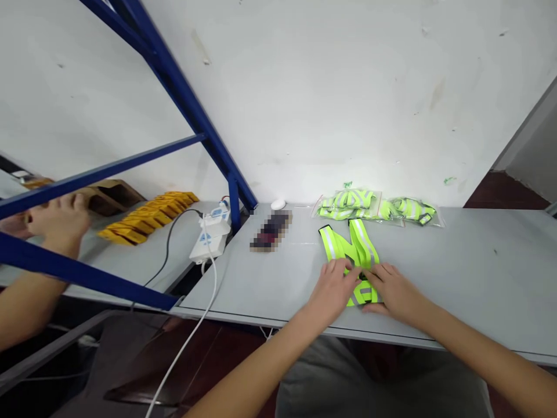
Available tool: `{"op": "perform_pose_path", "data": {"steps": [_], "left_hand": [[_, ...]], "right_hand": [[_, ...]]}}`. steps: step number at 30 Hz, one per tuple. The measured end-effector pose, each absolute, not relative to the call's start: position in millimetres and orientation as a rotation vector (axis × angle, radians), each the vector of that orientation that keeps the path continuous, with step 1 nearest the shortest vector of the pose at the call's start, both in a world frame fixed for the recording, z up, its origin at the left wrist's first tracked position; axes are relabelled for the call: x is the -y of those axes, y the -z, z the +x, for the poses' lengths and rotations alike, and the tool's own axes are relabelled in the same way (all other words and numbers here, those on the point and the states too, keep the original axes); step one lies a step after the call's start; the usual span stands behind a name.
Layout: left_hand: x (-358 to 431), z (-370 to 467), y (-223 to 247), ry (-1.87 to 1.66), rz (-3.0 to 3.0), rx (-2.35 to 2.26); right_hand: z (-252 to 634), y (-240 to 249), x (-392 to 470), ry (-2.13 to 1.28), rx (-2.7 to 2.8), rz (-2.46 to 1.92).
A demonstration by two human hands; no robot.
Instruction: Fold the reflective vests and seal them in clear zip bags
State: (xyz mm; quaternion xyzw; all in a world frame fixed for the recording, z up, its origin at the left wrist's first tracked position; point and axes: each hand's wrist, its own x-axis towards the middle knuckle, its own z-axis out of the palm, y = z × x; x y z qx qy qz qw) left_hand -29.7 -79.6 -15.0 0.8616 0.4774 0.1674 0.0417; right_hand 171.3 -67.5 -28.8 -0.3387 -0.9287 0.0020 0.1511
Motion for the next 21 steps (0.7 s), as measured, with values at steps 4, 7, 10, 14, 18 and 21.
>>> {"op": "perform_pose_path", "data": {"steps": [4,7,10,14,18,21], "left_hand": [[96,-34,19,-0.551,2.589,-1.276],[93,-42,21,-0.564,2.492,-1.294],[79,-53,17,-0.532,2.452,-1.280],[58,-65,4,-0.510,2.244,-1.285],[49,-65,2,-0.596,2.008,-1.466],[50,-56,11,-0.678,2.161,-1.638]], "right_hand": [[168,28,56,0.041,2.657,-0.837],[163,15,50,-0.005,2.670,-0.885],[156,-2,41,-0.127,2.727,-1.044],[148,-4,27,-0.117,2.684,-1.181],[142,15,20,-0.041,2.538,-1.174],[138,26,19,-0.108,2.465,-1.236]]}}
